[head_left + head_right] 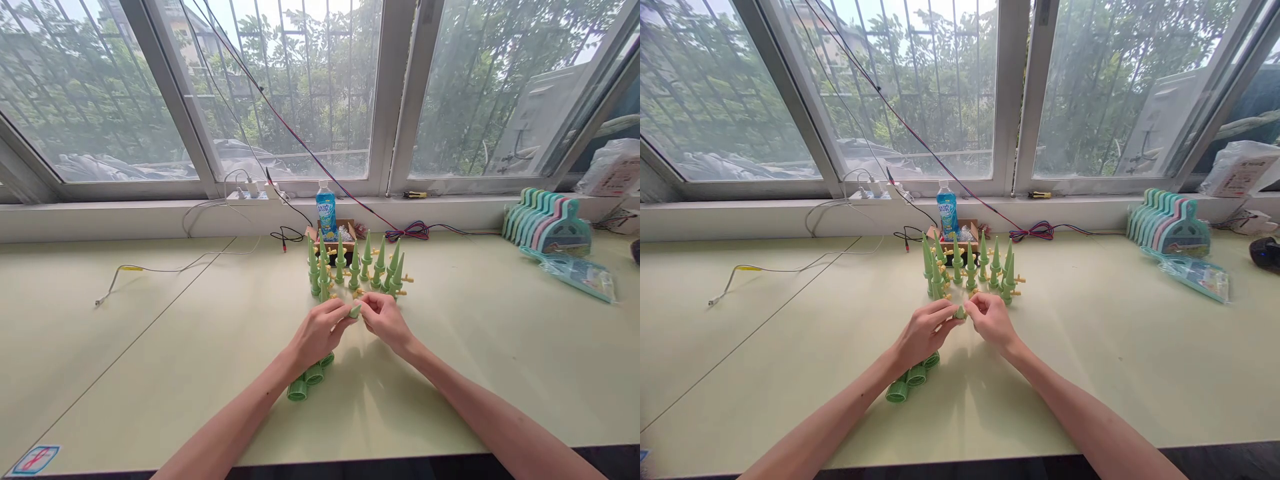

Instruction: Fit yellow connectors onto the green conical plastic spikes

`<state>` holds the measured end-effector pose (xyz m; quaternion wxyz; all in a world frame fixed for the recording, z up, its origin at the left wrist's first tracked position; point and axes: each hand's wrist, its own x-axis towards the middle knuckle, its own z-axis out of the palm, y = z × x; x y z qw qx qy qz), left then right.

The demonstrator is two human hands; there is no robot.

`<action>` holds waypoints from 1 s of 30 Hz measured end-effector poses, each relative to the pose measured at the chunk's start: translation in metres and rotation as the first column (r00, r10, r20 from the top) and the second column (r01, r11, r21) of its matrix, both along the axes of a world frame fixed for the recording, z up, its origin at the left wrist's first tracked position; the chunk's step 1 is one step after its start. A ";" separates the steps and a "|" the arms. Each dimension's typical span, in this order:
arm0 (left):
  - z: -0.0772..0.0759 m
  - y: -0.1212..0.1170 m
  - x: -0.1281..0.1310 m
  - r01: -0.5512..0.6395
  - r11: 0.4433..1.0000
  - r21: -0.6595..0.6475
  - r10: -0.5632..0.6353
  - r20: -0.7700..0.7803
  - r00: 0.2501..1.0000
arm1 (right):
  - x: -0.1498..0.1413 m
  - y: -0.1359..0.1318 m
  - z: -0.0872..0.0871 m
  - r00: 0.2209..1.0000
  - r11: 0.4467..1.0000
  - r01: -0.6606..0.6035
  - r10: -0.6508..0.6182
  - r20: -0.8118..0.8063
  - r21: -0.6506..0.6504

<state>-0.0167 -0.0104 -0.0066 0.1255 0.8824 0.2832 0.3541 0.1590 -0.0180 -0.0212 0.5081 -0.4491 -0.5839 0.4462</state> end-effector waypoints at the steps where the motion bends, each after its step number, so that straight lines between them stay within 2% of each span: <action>1: 0.000 0.000 0.001 -0.006 1.000 -0.025 0.007 0.023 1.000 | 0.000 0.000 0.000 1.000 1.000 -0.009 0.009 -0.005 0.009; 7: 0.001 -0.001 0.004 -0.058 0.986 -0.157 0.077 0.121 0.990 | 0.002 -0.003 0.003 0.999 0.998 -0.030 0.031 -0.008 0.048; 13: 0.007 -0.002 0.005 -0.009 0.941 -0.338 0.092 0.230 0.969 | 0.002 -0.004 0.005 0.999 0.991 -0.037 0.031 0.044 0.128; 17: 0.007 0.001 0.004 0.064 0.884 -0.464 0.090 0.302 0.949 | 0.002 -0.004 0.006 0.997 0.981 -0.043 0.030 0.070 0.191; 21: 0.005 0.003 0.003 0.169 0.789 -0.591 0.077 0.368 0.927 | 0.002 -0.006 0.008 0.996 0.973 -0.064 0.048 0.076 0.224; 24: 0.005 0.004 0.003 0.208 0.750 -0.628 0.076 0.393 0.916 | 0.001 -0.006 0.008 0.996 0.967 -0.063 0.044 0.082 0.246; 30: 0.010 0.003 0.002 0.191 0.739 -0.646 0.082 0.369 0.926 | 0.000 -0.008 0.008 0.992 0.955 -0.035 -0.003 0.126 0.295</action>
